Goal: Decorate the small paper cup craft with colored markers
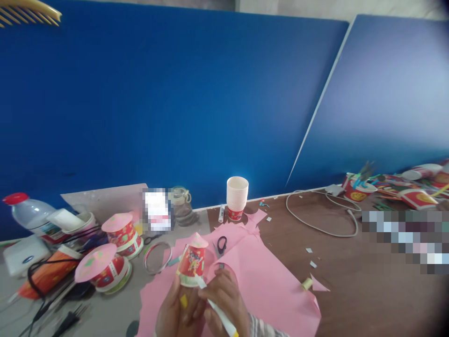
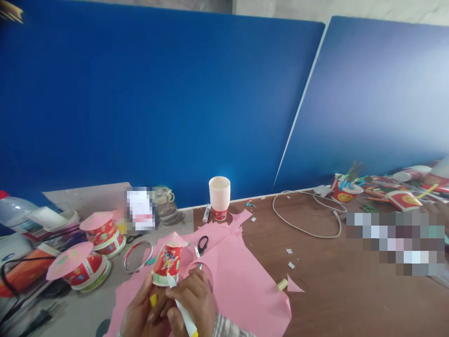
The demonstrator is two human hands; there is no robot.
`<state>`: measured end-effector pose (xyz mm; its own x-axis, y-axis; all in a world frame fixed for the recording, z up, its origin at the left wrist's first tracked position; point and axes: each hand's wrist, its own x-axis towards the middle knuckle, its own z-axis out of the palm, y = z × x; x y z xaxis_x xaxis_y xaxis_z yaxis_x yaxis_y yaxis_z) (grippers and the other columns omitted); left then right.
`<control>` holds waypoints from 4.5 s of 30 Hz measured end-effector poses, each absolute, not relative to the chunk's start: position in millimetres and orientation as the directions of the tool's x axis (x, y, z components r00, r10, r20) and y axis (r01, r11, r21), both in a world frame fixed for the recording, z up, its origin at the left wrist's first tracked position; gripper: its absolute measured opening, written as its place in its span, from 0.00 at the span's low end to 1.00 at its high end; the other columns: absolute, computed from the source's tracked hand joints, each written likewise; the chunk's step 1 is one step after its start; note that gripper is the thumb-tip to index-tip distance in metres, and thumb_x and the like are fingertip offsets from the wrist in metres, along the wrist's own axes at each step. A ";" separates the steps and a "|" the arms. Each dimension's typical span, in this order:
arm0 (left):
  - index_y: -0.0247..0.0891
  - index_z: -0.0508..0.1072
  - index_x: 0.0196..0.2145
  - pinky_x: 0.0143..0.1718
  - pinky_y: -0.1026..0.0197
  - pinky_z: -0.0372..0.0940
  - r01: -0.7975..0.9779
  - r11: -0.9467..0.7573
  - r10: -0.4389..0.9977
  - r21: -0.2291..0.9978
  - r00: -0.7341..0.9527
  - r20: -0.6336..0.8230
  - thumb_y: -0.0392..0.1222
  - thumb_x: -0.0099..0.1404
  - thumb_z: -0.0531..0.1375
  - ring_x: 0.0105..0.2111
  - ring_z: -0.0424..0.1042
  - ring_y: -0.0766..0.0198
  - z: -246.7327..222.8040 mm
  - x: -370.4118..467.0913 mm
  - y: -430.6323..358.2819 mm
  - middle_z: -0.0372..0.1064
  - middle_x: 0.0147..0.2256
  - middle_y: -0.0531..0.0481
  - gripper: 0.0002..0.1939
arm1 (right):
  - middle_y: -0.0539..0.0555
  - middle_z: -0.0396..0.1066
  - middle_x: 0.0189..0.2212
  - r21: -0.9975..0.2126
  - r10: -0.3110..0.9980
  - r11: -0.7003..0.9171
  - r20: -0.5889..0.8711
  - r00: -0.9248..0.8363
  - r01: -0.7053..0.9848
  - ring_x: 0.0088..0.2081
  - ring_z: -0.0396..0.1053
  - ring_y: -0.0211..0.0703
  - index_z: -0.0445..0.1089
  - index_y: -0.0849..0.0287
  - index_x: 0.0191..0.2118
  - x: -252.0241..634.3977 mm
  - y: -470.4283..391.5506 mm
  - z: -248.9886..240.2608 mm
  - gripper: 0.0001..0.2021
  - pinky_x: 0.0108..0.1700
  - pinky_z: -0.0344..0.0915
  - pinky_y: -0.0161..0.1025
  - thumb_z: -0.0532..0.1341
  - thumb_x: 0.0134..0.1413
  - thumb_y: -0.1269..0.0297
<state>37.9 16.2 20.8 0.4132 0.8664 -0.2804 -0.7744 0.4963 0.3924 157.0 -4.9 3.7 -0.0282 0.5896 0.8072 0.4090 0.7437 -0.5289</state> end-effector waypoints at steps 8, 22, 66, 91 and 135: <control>0.40 0.66 0.13 0.15 0.66 0.52 -0.758 0.513 0.858 0.403 0.433 -0.277 0.58 0.47 0.52 0.08 0.49 0.71 18.2 35.2 16.0 0.42 0.02 0.62 0.19 | 0.50 0.76 0.24 -0.552 0.617 0.728 0.786 -0.037 0.406 0.23 0.73 0.47 0.71 0.53 0.38 156.7 -4.5 -6.4 0.09 0.45 0.66 0.53 0.56 0.52 0.61; 0.40 0.63 0.07 0.16 0.64 0.55 -0.749 0.524 0.851 0.405 0.450 -0.269 0.59 0.47 0.51 0.09 0.53 0.69 19.1 35.3 15.0 0.48 0.02 0.58 0.23 | 0.50 0.72 0.20 -0.544 0.597 0.759 0.801 -0.049 0.357 0.20 0.68 0.43 0.72 0.56 0.35 155.6 -2.9 0.4 0.12 0.32 0.65 0.46 0.53 0.55 0.59; 0.40 0.67 0.17 0.15 0.66 0.51 -0.750 0.534 0.845 0.390 0.490 -0.214 0.59 0.50 0.48 0.08 0.52 0.70 10.7 34.0 12.7 0.53 0.02 0.58 0.21 | 0.50 0.72 0.21 -0.618 0.666 0.725 0.741 -0.081 0.305 0.22 0.67 0.43 0.71 0.57 0.35 162.7 -5.6 0.4 0.16 0.31 0.63 0.44 0.49 0.57 0.56; 0.40 0.68 0.16 0.15 0.64 0.52 -0.747 0.549 0.836 0.375 0.496 -0.236 0.58 0.51 0.46 0.08 0.53 0.68 11.9 35.1 11.8 0.59 0.03 0.54 0.22 | 0.50 0.72 0.20 -0.671 0.706 0.685 0.708 -0.030 0.283 0.21 0.66 0.45 0.71 0.55 0.33 160.9 -9.6 9.0 0.18 0.31 0.62 0.44 0.47 0.58 0.54; 0.41 0.68 0.21 0.13 0.65 0.45 -0.717 0.560 0.828 0.415 0.503 -0.248 0.59 0.49 0.49 0.07 0.51 0.69 8.5 33.6 12.8 0.57 0.02 0.57 0.20 | 0.50 0.74 0.22 -0.747 0.760 0.624 0.648 0.043 0.228 0.24 0.69 0.46 0.73 0.54 0.32 162.9 -9.2 9.1 0.17 0.32 0.64 0.44 0.49 0.57 0.54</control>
<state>33.6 12.8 8.5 0.5032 0.8278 -0.2480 -0.7167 0.5601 0.4154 162.9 -9.2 9.1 0.0433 0.7600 0.6485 0.2282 0.6244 -0.7470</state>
